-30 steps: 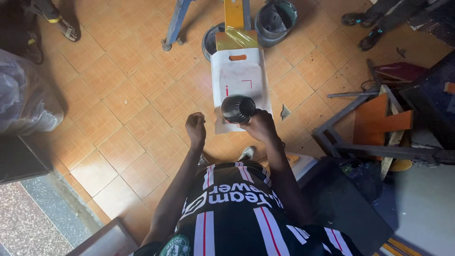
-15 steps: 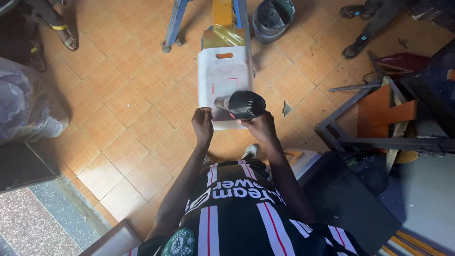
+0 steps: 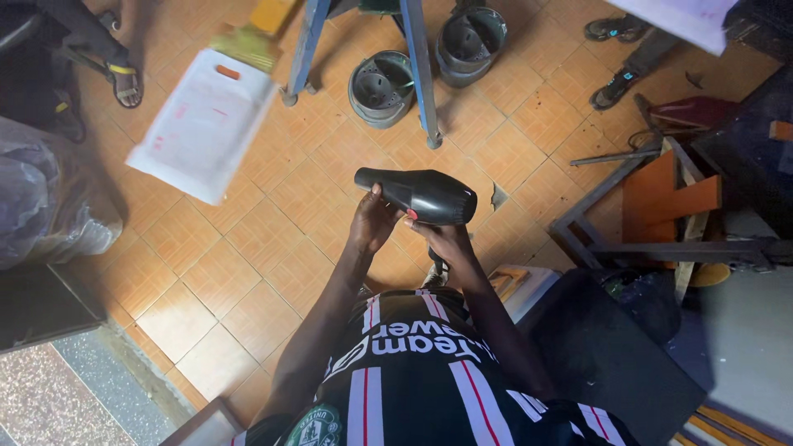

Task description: The person uses a heat gun to apply heat to a white plastic bag placed on a workbench. They repeatedly move the heat gun over the surface of the bag, focusing on the printed logo area, and occasionally flip the bag over to treat the other side.

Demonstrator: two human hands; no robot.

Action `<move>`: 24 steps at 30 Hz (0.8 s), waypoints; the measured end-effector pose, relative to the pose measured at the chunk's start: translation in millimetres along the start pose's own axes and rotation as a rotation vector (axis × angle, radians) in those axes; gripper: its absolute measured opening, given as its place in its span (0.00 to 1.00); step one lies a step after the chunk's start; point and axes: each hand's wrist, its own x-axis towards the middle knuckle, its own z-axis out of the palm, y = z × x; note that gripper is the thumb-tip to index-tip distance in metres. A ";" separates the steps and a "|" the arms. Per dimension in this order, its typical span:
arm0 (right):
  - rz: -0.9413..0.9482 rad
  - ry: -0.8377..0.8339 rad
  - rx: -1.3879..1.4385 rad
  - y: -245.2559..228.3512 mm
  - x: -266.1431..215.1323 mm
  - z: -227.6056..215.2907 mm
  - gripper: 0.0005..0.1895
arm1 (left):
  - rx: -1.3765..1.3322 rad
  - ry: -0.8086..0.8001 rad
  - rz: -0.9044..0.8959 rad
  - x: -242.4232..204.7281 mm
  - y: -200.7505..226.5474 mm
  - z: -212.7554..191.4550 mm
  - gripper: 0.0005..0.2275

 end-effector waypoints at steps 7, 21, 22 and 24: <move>-0.251 -0.018 -0.140 29.7 1.4 -24.1 0.26 | -0.054 -0.025 -0.074 -10.8 -12.4 19.2 0.11; -0.218 0.180 -0.747 -11.6 4.9 -44.8 0.18 | 0.308 0.074 -0.054 -9.5 -14.0 18.1 0.14; -0.224 0.167 -0.742 -21.6 10.9 -39.8 0.18 | 0.305 0.084 -0.044 -10.3 -9.9 5.1 0.14; -0.103 0.220 -0.732 -42.1 23.9 -31.7 0.19 | 0.624 0.408 0.032 -8.1 -2.6 -19.0 0.16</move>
